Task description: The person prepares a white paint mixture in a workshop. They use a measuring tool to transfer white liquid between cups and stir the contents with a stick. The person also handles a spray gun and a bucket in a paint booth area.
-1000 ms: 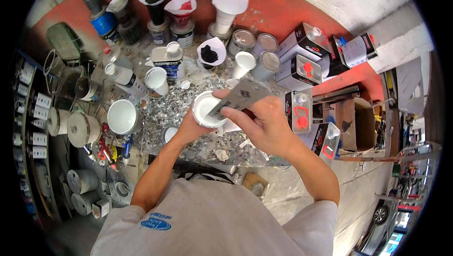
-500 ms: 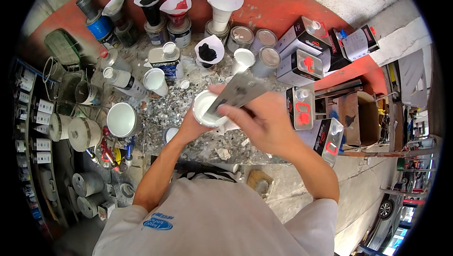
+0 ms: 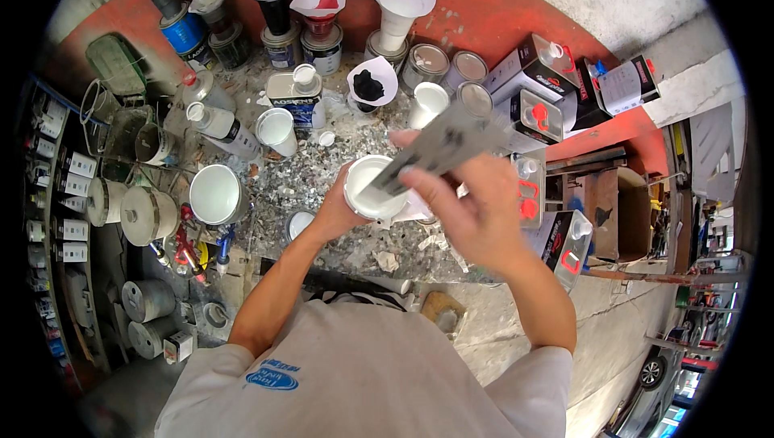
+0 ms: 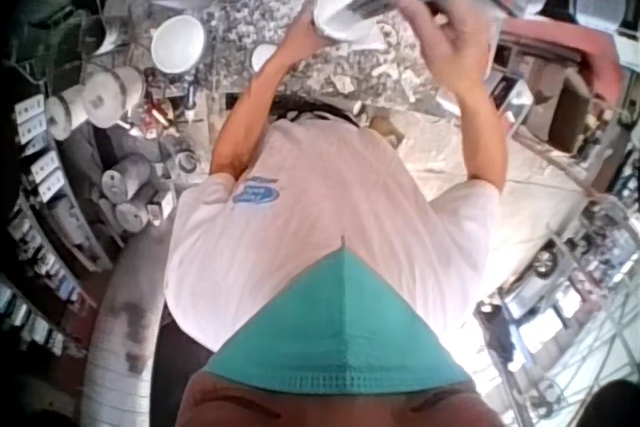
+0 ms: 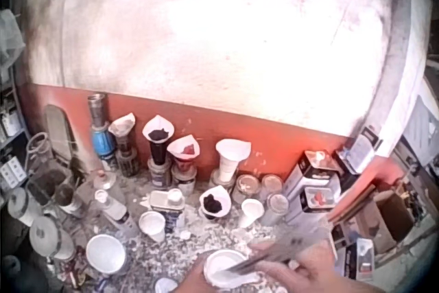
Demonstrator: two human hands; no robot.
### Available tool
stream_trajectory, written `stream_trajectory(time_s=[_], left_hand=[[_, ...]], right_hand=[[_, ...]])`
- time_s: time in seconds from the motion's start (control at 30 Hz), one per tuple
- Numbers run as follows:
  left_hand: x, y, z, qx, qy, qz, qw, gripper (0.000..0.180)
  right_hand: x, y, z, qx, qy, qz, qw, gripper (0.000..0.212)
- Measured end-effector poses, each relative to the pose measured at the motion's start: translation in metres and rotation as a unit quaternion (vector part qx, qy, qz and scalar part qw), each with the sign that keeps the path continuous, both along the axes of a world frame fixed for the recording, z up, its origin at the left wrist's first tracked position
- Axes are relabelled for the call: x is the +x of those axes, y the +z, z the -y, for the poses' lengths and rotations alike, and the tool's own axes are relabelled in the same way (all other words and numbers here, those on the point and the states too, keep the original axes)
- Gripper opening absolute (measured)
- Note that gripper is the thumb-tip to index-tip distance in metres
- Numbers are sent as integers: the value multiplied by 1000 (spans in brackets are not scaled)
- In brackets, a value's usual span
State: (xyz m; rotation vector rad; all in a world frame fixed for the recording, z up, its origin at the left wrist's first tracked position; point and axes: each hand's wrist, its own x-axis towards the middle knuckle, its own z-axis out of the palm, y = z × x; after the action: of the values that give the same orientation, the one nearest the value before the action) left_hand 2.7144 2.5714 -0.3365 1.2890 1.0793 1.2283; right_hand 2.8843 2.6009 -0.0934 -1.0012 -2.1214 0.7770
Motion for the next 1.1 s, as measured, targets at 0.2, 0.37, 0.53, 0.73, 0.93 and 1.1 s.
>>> stream_trajectory(time_s=[0.2,0.37,0.53,0.73,0.93,1.1], left_hand=[[3,-1,0,2,-57,5,998,94],[-6,8,9,-93,-24,33,995,96],[-25,-2,9,-119,19,-43,992,80],[-34,5,13,-32,93,3,995,72],[-42,5,11,-99,87,-7,991,70],[-44,-13,7,-96,115,-70,986,81]], right_hand=[[0,-25,-39,-145,-9,-46,988,24],[35,-91,-94,-136,-113,-232,957,22],[110,-295,-151,-158,-299,-152,929,46],[39,-356,-182,-77,-385,-49,918,99],[18,-350,-202,-89,-399,-88,908,95],[28,-291,-175,-62,-245,-70,965,82]])
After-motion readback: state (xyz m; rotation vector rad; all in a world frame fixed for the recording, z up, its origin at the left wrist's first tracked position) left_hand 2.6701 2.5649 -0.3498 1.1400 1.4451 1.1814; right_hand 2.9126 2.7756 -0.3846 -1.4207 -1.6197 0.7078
